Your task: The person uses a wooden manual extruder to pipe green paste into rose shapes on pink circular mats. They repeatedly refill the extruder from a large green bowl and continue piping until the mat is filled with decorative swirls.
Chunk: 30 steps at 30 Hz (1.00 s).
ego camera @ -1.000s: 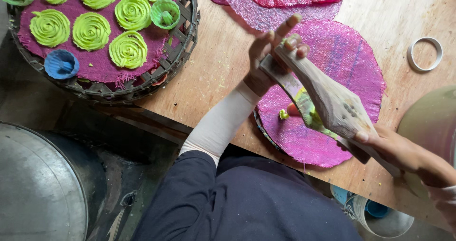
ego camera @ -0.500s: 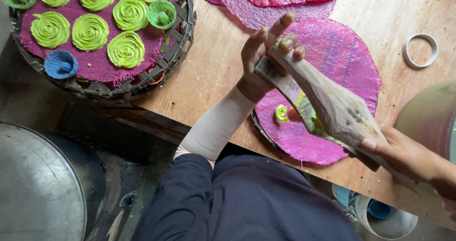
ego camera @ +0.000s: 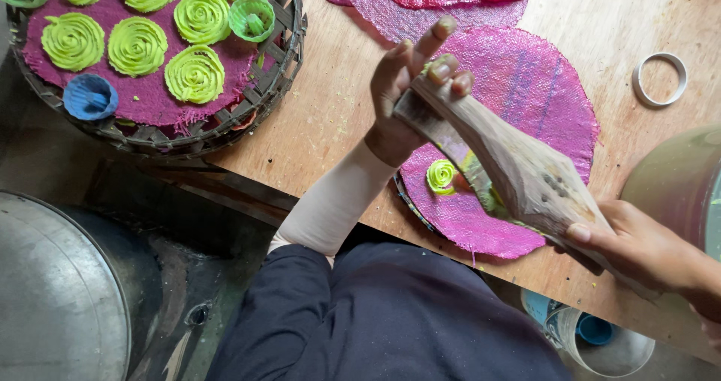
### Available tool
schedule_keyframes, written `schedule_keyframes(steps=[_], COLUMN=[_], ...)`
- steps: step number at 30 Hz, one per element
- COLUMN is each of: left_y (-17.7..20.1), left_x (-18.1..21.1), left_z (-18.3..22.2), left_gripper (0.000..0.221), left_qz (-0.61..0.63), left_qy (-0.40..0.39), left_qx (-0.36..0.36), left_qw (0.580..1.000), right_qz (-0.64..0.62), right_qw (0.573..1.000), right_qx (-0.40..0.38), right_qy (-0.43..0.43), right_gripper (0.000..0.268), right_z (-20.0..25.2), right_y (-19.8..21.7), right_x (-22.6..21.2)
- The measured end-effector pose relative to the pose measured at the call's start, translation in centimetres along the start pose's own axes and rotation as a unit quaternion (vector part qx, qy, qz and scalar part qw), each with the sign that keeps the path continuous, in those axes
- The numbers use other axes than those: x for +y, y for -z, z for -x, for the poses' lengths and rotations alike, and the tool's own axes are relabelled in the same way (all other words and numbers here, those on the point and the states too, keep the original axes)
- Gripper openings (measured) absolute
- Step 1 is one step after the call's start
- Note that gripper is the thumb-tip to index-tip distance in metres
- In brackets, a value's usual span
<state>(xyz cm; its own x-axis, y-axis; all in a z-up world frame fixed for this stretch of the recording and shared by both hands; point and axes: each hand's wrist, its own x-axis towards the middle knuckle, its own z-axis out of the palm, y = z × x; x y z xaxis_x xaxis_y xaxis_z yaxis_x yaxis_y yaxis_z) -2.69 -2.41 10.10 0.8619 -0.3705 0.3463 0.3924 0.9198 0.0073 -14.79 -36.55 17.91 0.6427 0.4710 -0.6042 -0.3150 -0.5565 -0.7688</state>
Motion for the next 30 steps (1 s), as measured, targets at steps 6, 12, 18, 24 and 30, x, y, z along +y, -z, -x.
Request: schedule_keyframes(steps=[6,12,18,24,30], left_y=[0.7,-0.9,-0.7,0.0,-0.3], left_x=[0.8,3.0,-0.1,-0.3,2.8], left_z=[-1.3,0.8,1.2,-1.3,-1.9], left_gripper=[0.053,0.051,0.040,0.038,0.047], left_qz=[-0.028,-0.046,-0.011,-0.044,-0.066], left_qy=[-0.059,-0.030,-0.030,-0.027,-0.017], left_qx=[0.001,0.008,0.036,-0.013,-0.028], left_qw=[0.998,0.998,0.999,0.999,0.997], right_qz=[0.079,-0.010,0.039,0.138,0.109], right_qw=[0.980,0.987,0.985,0.963,0.978], right_qx=[0.089,0.067,0.058,0.151,0.159], right_qy=[-0.161,-0.147,-0.156,-0.176,-0.073], right_gripper=[0.052,0.054,0.051,0.060,0.065], right_z=[-1.0,-1.3,0.5,0.3,-2.0], right_y=[-0.5,-2.5,-0.9,-0.8,-2.9], right_x=[-1.5,-2.5,0.0,-1.0,-4.6])
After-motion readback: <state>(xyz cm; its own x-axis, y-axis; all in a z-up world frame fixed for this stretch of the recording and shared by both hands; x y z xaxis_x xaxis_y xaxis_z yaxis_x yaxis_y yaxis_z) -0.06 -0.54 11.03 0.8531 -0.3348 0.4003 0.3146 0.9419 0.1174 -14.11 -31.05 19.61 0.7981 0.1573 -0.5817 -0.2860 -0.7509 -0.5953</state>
